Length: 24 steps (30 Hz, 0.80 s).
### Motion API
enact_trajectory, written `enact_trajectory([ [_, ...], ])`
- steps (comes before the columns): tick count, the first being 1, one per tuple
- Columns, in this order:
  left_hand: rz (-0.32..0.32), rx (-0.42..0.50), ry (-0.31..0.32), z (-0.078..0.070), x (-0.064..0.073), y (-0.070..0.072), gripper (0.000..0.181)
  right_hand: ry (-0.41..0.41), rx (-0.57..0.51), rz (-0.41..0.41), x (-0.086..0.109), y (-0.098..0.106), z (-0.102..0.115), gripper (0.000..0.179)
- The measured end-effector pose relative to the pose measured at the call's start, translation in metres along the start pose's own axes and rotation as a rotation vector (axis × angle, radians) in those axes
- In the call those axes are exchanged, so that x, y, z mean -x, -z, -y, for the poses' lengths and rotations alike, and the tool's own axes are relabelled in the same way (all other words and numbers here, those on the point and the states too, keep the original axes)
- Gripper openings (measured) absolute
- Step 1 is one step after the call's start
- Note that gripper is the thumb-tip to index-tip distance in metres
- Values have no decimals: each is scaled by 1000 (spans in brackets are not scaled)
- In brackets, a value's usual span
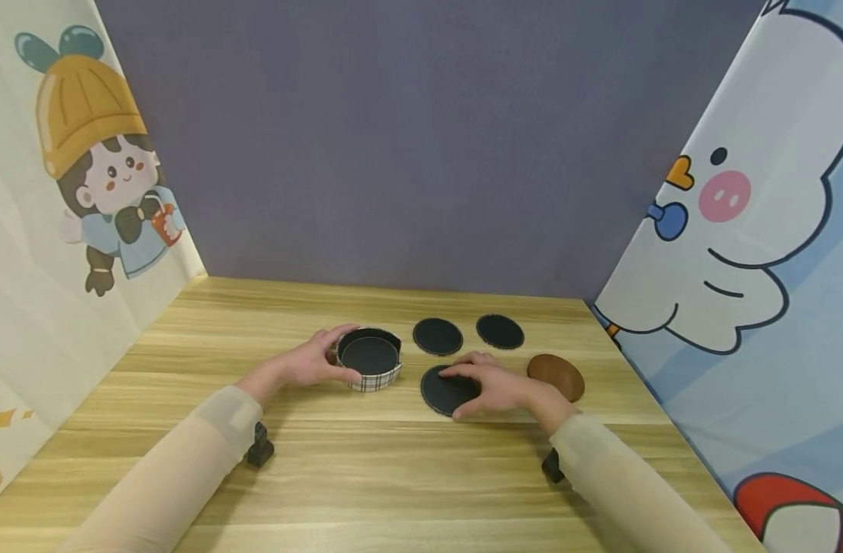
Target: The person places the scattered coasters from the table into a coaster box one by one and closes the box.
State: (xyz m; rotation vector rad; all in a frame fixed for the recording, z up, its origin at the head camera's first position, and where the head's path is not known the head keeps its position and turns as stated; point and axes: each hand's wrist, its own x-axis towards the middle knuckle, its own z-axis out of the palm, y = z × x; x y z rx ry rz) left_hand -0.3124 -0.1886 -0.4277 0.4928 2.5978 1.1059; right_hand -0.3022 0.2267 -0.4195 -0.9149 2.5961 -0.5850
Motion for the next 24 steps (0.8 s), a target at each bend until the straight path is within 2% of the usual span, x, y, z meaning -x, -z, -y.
enact_trajectory([
  [11,-4,1,2,-3,2,0,113,-20,30,-14,-3,-1,3,86],
  [24,2,-11,-2,-2,0,-1,113,-1,54,-53,-6,-5,2,85],
])
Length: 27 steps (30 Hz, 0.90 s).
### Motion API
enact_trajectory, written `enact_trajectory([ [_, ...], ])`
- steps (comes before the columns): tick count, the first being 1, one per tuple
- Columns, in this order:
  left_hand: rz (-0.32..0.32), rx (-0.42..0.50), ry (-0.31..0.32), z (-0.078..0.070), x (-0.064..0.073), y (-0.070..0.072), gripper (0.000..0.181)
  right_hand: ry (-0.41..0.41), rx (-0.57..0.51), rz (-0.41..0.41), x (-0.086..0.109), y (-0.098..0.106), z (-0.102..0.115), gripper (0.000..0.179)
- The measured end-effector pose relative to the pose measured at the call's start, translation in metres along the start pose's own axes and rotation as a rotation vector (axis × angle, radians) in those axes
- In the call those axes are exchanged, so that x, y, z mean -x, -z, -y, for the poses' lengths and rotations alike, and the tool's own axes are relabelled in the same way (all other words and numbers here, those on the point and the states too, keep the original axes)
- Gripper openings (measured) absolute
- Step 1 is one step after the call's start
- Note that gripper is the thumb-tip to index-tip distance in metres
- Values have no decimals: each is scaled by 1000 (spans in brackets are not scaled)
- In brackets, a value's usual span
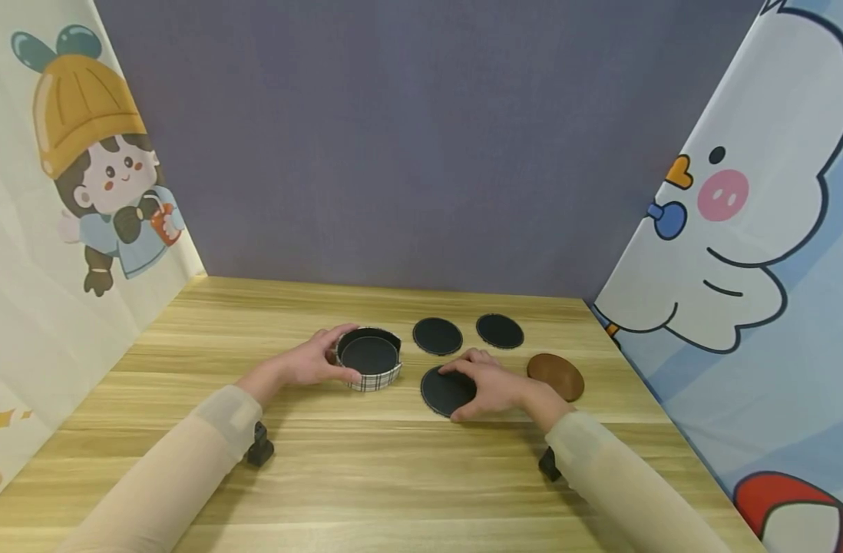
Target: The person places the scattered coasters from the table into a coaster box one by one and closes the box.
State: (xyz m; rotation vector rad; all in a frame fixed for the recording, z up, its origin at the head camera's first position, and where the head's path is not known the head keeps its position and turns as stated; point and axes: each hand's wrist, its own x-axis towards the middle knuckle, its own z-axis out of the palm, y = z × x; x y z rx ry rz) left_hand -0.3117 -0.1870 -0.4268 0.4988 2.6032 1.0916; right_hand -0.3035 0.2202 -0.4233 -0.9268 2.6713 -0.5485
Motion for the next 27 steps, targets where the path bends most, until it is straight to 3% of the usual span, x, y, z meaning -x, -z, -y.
enact_trajectory([
  [10,1,-1,6,1,0,0,113,-1,3,-12,1,-2,-1,87],
  [27,1,26,5,1,0,1,111,36,-55,-103,5,-1,1,87],
])
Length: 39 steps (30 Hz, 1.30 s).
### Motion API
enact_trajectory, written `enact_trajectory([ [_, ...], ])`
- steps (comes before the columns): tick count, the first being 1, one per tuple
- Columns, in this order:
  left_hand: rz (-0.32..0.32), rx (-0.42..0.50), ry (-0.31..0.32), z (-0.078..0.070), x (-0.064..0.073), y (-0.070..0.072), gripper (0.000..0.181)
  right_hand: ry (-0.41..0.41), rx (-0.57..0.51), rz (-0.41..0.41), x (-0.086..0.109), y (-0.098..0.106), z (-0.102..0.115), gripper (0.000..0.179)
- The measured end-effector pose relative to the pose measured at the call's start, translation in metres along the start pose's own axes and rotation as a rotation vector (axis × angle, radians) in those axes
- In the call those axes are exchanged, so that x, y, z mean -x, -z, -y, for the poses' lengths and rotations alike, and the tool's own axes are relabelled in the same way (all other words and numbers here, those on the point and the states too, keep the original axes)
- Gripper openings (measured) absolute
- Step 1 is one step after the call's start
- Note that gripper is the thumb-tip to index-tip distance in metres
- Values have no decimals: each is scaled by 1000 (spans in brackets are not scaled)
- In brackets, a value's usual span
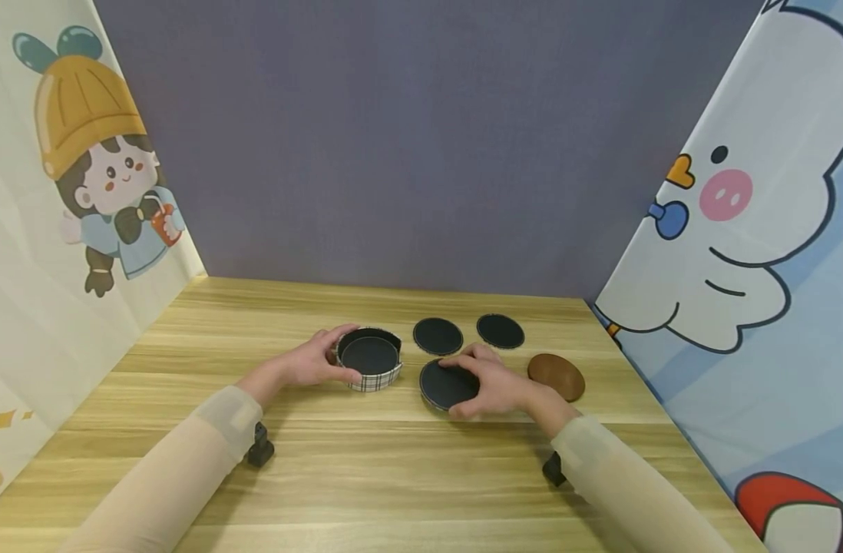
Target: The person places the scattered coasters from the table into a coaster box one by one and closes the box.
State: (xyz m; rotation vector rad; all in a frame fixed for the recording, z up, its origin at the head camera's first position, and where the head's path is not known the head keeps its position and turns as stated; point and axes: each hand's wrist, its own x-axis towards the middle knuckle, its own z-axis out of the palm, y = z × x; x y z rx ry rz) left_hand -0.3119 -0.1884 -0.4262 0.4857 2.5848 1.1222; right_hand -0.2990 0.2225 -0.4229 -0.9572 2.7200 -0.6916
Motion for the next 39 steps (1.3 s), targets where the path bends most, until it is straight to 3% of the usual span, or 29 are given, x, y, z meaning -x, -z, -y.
enact_trajectory([
  [16,-3,-15,-18,3,-2,0,111,103,11,-134,-3,4,12,83],
  [39,-15,-8,-13,2,0,-1,113,99,0,-152,-34,2,26,81],
])
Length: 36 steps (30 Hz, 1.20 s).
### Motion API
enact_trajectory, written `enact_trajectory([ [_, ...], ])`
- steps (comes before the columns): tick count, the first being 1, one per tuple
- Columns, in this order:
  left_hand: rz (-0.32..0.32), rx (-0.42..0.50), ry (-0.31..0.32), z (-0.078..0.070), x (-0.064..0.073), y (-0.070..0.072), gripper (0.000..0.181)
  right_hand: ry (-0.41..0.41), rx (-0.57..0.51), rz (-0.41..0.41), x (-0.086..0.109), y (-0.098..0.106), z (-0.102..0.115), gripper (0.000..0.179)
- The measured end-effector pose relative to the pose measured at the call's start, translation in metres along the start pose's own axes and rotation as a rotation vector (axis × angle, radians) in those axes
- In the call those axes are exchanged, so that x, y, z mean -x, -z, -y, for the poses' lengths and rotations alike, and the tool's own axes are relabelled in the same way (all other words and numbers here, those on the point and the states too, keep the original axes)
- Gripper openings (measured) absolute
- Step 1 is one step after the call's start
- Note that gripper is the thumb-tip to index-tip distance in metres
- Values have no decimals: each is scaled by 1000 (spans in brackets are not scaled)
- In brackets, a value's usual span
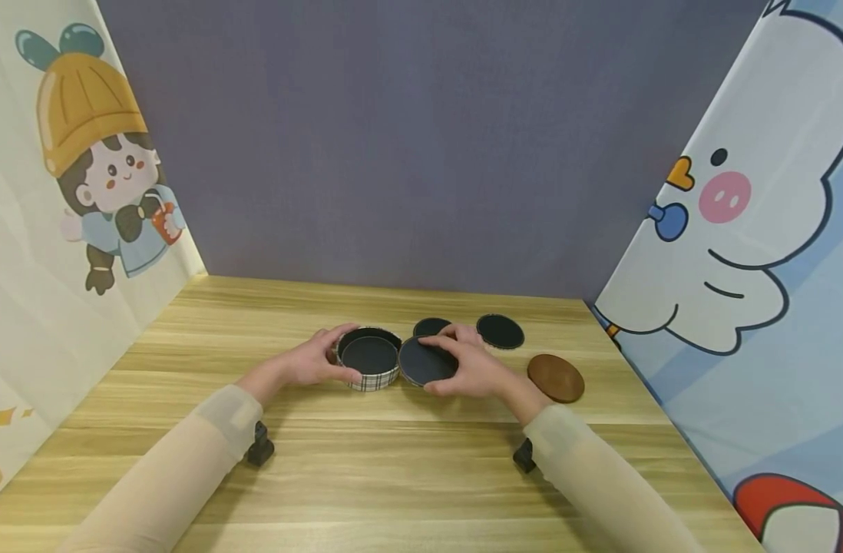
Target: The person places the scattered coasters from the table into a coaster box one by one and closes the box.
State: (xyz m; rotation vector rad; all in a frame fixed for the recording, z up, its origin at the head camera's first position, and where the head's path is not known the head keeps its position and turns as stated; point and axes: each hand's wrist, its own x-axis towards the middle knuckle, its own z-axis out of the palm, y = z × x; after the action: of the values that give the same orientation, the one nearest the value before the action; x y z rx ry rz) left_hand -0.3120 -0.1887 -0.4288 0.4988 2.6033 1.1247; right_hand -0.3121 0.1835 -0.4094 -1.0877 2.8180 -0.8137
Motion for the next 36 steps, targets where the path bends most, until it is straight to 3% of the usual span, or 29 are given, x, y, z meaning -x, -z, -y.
enact_trajectory([
  [9,4,-11,0,-1,0,0,113,-52,-24,30,-16,-5,8,82],
  [36,40,-2,2,-3,1,5,111,-84,-18,84,-65,-30,41,82],
])
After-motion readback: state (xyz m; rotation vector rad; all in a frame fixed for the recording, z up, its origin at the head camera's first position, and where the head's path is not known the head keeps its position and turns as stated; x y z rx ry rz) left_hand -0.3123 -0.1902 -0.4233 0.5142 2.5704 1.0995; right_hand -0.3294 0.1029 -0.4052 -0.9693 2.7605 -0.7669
